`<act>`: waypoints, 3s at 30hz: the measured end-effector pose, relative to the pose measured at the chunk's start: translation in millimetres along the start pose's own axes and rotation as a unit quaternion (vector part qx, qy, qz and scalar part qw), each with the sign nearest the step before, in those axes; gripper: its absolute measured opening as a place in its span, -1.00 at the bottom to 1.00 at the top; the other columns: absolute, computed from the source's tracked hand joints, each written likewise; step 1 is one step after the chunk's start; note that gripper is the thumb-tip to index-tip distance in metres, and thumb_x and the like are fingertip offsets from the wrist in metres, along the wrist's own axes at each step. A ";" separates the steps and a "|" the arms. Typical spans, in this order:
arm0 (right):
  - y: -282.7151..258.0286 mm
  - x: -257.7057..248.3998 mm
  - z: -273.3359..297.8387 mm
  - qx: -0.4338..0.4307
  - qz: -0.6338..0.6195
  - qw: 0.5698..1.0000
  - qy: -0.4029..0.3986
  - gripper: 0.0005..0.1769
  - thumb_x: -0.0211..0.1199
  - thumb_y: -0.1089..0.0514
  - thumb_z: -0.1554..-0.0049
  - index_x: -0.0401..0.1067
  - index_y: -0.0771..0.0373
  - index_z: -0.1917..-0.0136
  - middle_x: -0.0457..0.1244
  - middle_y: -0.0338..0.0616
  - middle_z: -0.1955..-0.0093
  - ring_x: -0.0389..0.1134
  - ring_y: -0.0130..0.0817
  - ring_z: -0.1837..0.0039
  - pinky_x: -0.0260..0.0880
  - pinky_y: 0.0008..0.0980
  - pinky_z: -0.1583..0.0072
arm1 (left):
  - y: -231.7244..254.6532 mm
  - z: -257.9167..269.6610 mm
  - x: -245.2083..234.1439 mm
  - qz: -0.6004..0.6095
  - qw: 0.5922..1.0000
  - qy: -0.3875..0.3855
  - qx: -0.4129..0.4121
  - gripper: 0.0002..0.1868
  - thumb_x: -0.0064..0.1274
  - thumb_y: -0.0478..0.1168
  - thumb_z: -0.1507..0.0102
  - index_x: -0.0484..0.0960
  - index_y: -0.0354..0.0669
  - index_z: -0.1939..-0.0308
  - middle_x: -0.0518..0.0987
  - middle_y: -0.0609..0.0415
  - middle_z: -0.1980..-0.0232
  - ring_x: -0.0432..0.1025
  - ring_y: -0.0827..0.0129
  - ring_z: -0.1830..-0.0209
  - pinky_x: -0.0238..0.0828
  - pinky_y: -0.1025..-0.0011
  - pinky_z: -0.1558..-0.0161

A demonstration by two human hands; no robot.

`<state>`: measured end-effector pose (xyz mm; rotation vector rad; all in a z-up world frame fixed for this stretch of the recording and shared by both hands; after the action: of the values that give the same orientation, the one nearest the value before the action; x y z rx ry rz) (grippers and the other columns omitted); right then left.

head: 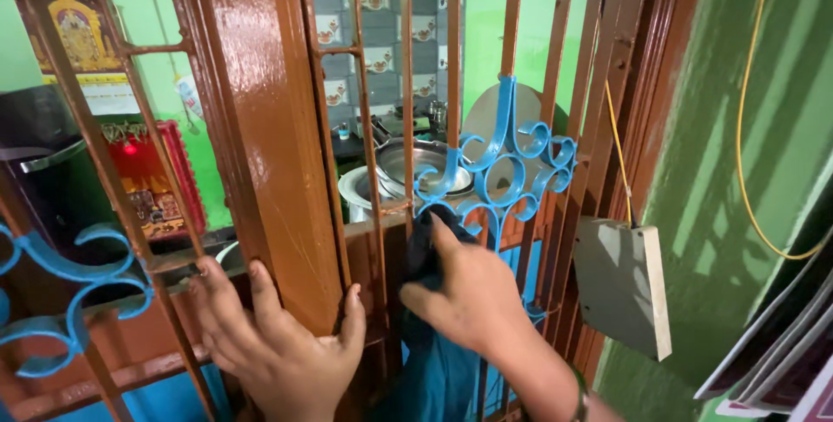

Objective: The person wipes a brown metal gate with blue decorative elements using a blue cloth. They systematically clean vertical bars and curved sections, moving from lower to upper areas and across different parts of the gate.

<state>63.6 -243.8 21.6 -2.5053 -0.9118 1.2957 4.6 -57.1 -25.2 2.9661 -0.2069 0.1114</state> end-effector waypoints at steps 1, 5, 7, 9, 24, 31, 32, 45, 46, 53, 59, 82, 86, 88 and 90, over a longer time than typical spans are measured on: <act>-4.5 -1.0 -6.3 0.013 0.009 1.000 -0.017 -0.14 0.38 -0.10 0.19 0.30 0.31 -0.32 0.36 0.28 0.21 0.39 0.26 0.03 0.39 0.04 -0.02 | 0.2 -0.1 -0.7 0.000 1.000 0.004 -0.001 -0.07 0.16 0.23 -0.28 0.15 -0.22 -0.52 0.13 -0.41 -0.59 0.12 -0.41 -0.56 0.08 -0.27 -0.45; -10.2 -8.2 -20.3 -0.007 0.042 0.999 -0.027 -0.28 0.41 -0.14 0.17 0.38 0.35 -0.13 0.36 0.26 0.19 0.39 0.24 0.00 0.40 0.02 -0.04 | -1.4 -0.9 0.5 0.012 1.000 0.013 -0.001 -0.10 0.15 0.23 -0.29 0.18 -0.23 -0.50 0.19 -0.43 -0.55 0.11 -0.39 -0.56 0.06 -0.25 -0.44; -2.9 -2.8 -15.5 0.002 0.038 0.999 -0.024 -0.19 0.39 -0.11 0.18 0.34 0.31 -0.27 0.36 0.26 0.20 0.40 0.23 0.01 0.41 0.01 -0.03 | -4.4 1.1 3.2 0.014 1.000 -0.007 -0.003 -0.11 0.14 0.19 -0.28 0.18 -0.26 -0.49 0.28 -0.36 -0.49 0.10 -0.39 -0.56 0.01 -0.26 -0.45; 2.5 6.1 -2.8 -0.024 0.038 0.999 0.029 -0.05 0.40 -0.10 0.20 0.28 0.30 -0.40 0.35 0.26 0.18 0.39 0.24 0.04 0.39 0.03 0.02 | -6.9 5.2 3.4 0.016 1.000 -0.021 -0.006 -0.12 0.14 0.16 -0.28 0.16 -0.27 -0.49 0.34 -0.33 -0.46 0.09 -0.38 -0.57 -0.03 -0.25 -0.46; 74.3 90.5 77.6 -0.104 -0.039 0.990 0.093 -0.34 0.43 -0.05 0.18 0.50 0.37 -0.12 0.33 0.22 0.01 0.37 0.20 -0.05 0.39 -0.06 -0.07 | -10.0 15.3 2.6 0.030 0.999 -0.034 -0.018 -0.13 0.10 0.16 -0.30 0.13 -0.25 -0.51 0.35 -0.32 -0.47 0.05 -0.32 -0.59 -0.20 -0.18 -0.51; 22.8 13.1 47.7 -0.093 -0.036 0.962 0.256 -0.48 0.39 0.03 0.11 0.50 0.43 -0.04 0.30 0.22 0.09 0.34 0.21 -0.01 0.37 -0.04 -0.05 | -12.6 19.3 4.9 0.034 0.999 -0.038 -0.017 -0.14 0.11 0.14 -0.30 0.14 -0.27 -0.49 0.34 -0.34 -0.47 0.03 -0.33 -0.60 -0.32 -0.20 -0.54; 13.6 12.4 33.8 -0.068 -0.023 0.967 0.244 -0.54 0.41 0.02 0.11 0.50 0.39 0.03 0.31 0.17 0.13 0.35 0.19 0.02 0.37 -0.04 -0.02 | -12.7 20.3 5.0 0.037 0.998 -0.039 -0.017 -0.14 0.11 0.14 -0.30 0.14 -0.27 -0.49 0.34 -0.34 -0.47 0.02 -0.33 -0.60 -0.32 -0.20 -0.54; 3.9 59.3 42.1 -0.052 0.036 0.967 0.246 -0.77 0.40 0.09 0.10 0.50 0.23 0.20 0.32 0.00 0.21 0.35 0.07 0.10 0.36 -0.07 0.08 | -16.6 27.5 5.7 0.036 0.998 -0.042 -0.011 -0.17 0.11 0.15 -0.36 0.13 -0.27 -0.50 0.34 -0.34 -0.46 0.05 -0.35 -0.59 -0.20 -0.19 -0.54; 7.8 66.6 46.8 -0.052 0.041 0.969 0.237 -0.75 0.41 0.08 0.11 0.51 0.24 0.19 0.32 0.00 0.21 0.35 0.07 0.11 0.37 -0.07 0.08 | -16.4 27.0 5.3 0.039 0.998 -0.040 -0.012 -0.17 0.11 0.15 -0.37 0.13 -0.26 -0.51 0.34 -0.34 -0.46 0.05 -0.35 -0.59 -0.19 -0.18 -0.55; 30.4 102.2 77.5 -0.038 0.065 0.977 0.199 -0.70 0.40 0.04 0.13 0.50 0.28 0.19 0.36 0.00 0.14 0.37 0.06 0.04 0.40 -0.08 0.05 | -15.4 28.5 3.9 0.036 0.998 -0.042 -0.016 -0.16 0.12 0.14 -0.37 0.11 -0.23 -0.52 0.35 -0.33 -0.48 0.05 -0.31 -0.61 -0.18 -0.18 -0.55; 35.0 98.4 82.8 0.005 0.061 0.993 0.102 -0.74 0.40 0.02 0.12 0.51 0.24 0.25 0.37 -0.03 0.17 0.39 0.04 0.04 0.41 -0.08 0.05 | -16.7 31.1 3.5 0.029 0.998 -0.043 -0.022 -0.16 0.12 0.15 -0.35 0.13 -0.22 -0.52 0.35 -0.31 -0.48 0.05 -0.30 -0.60 -0.18 -0.19 -0.53; -37.2 66.4 49.7 -0.071 0.082 0.957 0.268 -0.78 0.37 0.09 -0.01 0.42 0.26 0.25 0.32 0.01 0.21 0.34 0.07 0.11 0.36 -0.07 0.10 | -25.2 36.2 3.9 0.082 0.994 -0.065 -0.036 -0.23 -0.02 0.10 -0.42 0.07 -0.16 -0.58 0.30 -0.28 -0.55 0.00 -0.31 -0.64 -0.25 -0.13 -0.58; -21.9 83.3 64.4 -0.058 0.075 0.968 0.232 -0.79 0.36 0.08 0.00 0.44 0.25 0.23 0.32 0.00 0.21 0.35 0.06 0.11 0.37 -0.08 0.10 | -22.7 35.2 2.0 0.087 0.994 -0.061 -0.031 -0.23 -0.02 0.09 -0.43 0.07 -0.17 -0.58 0.30 -0.29 -0.55 0.01 -0.31 -0.64 -0.24 -0.14 -0.58; -14.4 89.3 70.4 -0.052 0.066 0.972 0.221 -0.79 0.36 0.09 0.01 0.46 0.26 0.21 0.33 0.00 0.21 0.36 0.06 0.10 0.37 -0.09 0.10 | -22.0 34.8 1.3 0.082 0.994 -0.061 -0.030 -0.23 -0.01 0.09 -0.42 0.08 -0.17 -0.58 0.30 -0.29 -0.54 0.02 -0.30 -0.64 -0.23 -0.15 -0.58; -6.8 94.8 76.4 -0.049 0.054 0.974 0.214 -0.79 0.37 0.10 0.03 0.48 0.27 0.19 0.34 0.00 0.20 0.37 0.06 0.09 0.37 -0.09 0.10 | -21.5 35.1 0.9 0.078 0.995 -0.059 -0.028 -0.23 0.00 0.09 -0.42 0.08 -0.16 -0.58 0.30 -0.30 -0.54 0.02 -0.30 -0.63 -0.22 -0.15 -0.57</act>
<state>41.6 -191.2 -86.2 -2.7830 -0.7606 0.6951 10.9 -42.1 -63.0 2.8994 -0.4500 -0.0494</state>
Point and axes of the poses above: each hand's wrist, its own z-axis away from the middle knuckle, its own x-axis out of the palm, y = z × x, the point moved 6 cm from there along -z, towards the middle knuckle
